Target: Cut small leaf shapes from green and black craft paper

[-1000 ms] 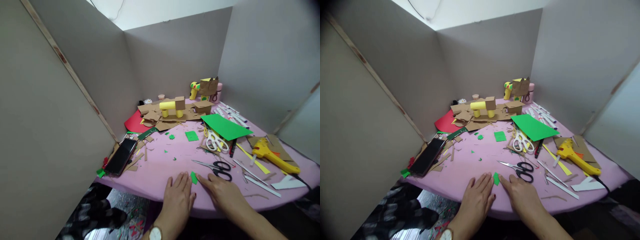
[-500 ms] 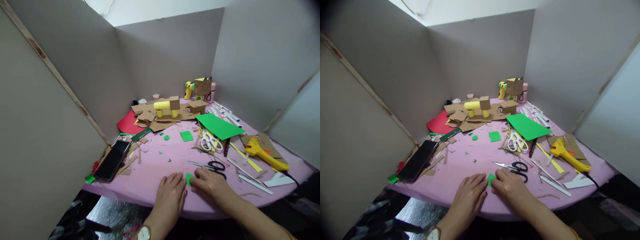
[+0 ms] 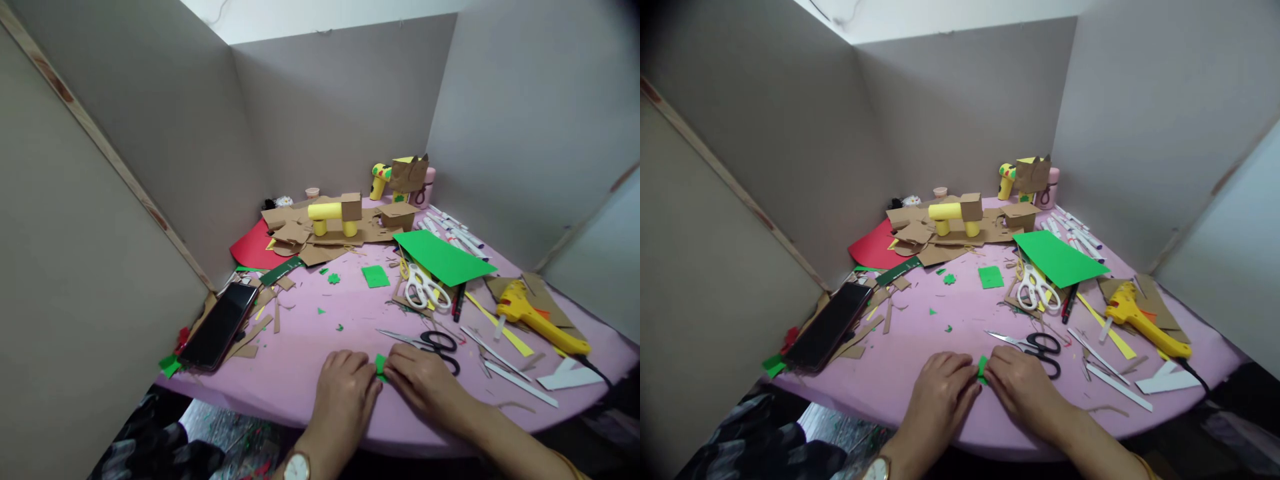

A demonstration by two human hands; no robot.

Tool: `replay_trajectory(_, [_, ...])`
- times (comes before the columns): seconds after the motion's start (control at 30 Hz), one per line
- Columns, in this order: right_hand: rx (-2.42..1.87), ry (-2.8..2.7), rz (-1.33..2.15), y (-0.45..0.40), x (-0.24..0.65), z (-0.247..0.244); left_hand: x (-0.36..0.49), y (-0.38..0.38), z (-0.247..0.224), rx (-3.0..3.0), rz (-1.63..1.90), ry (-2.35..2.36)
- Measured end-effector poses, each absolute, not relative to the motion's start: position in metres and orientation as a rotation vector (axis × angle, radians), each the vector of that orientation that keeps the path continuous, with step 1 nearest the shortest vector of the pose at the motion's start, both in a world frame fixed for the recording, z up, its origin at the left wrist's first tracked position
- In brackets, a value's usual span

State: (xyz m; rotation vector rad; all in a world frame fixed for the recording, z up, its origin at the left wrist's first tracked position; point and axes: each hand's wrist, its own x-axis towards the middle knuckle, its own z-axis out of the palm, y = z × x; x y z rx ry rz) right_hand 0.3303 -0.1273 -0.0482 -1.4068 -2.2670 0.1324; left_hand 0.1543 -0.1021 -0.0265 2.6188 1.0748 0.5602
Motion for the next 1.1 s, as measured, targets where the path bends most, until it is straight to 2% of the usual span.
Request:
replay_trajectory(0.33, [-1.414, -2.177, 0.459, -0.130, 0.336, -0.041, 0.158, -0.094, -0.040, 2.597, 0.694, 1.064])
replay_trajectory(0.83, [-1.374, -1.875, 0.606, -0.123, 0.329, -0.037, 0.158, -0.093, -0.030, 2.430, 0.660, 1.043])
replay_trajectory(1.1, [-1.377, -1.750, 0.830, -0.131, 0.322, -0.028, 0.153, -0.099, -0.020, 1.919, 0.792, 1.040])
